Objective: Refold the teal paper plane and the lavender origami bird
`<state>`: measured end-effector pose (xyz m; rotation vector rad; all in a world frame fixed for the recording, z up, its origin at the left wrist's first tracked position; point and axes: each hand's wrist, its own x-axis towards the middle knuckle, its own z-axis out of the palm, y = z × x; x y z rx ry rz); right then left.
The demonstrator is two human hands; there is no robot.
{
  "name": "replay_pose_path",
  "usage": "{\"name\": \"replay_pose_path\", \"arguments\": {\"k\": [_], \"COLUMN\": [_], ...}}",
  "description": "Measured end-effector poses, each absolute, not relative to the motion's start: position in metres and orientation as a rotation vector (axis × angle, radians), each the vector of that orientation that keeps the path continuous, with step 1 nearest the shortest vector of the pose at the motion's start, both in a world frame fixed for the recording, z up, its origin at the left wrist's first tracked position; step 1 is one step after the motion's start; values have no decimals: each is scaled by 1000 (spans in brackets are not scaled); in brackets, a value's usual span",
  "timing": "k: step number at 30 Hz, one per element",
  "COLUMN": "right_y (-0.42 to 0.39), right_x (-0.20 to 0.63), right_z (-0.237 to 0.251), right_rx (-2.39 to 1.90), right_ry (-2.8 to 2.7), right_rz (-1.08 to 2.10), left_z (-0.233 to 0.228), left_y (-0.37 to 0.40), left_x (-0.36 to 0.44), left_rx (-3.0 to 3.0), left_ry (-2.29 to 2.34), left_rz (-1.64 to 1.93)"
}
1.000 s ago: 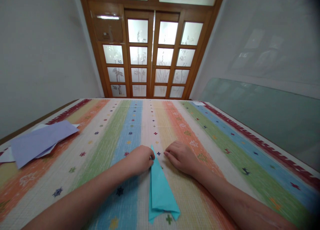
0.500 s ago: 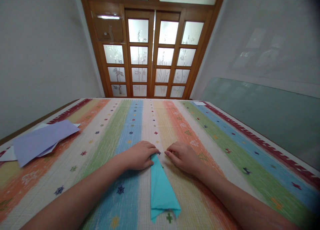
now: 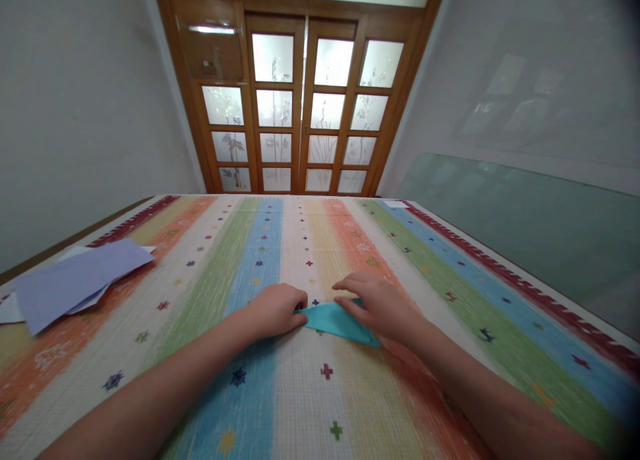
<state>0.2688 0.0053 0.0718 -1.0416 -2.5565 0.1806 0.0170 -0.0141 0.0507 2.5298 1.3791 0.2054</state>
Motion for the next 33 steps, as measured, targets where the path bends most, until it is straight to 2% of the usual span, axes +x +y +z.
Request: {"name": "replay_pose_path", "arguments": {"k": [6, 15, 27, 33], "right_y": [-16, -13, -11, -12], "right_x": [249, 237, 240, 243], "right_z": [64, 55, 51, 54], "right_rx": [-926, -977, -987, -982], "right_ry": [-2768, -2820, -2745, -2789], "right_rz": [-17, -170, -41, -47], "left_z": [41, 40, 31, 34], "left_y": [-22, -15, -17, -15], "left_x": [38, 31, 40, 34], "left_rx": [2438, 2422, 2303, 2230], "left_ry": [1374, 1227, 1284, 1278], "left_rz": [373, 357, 576, 513]}}
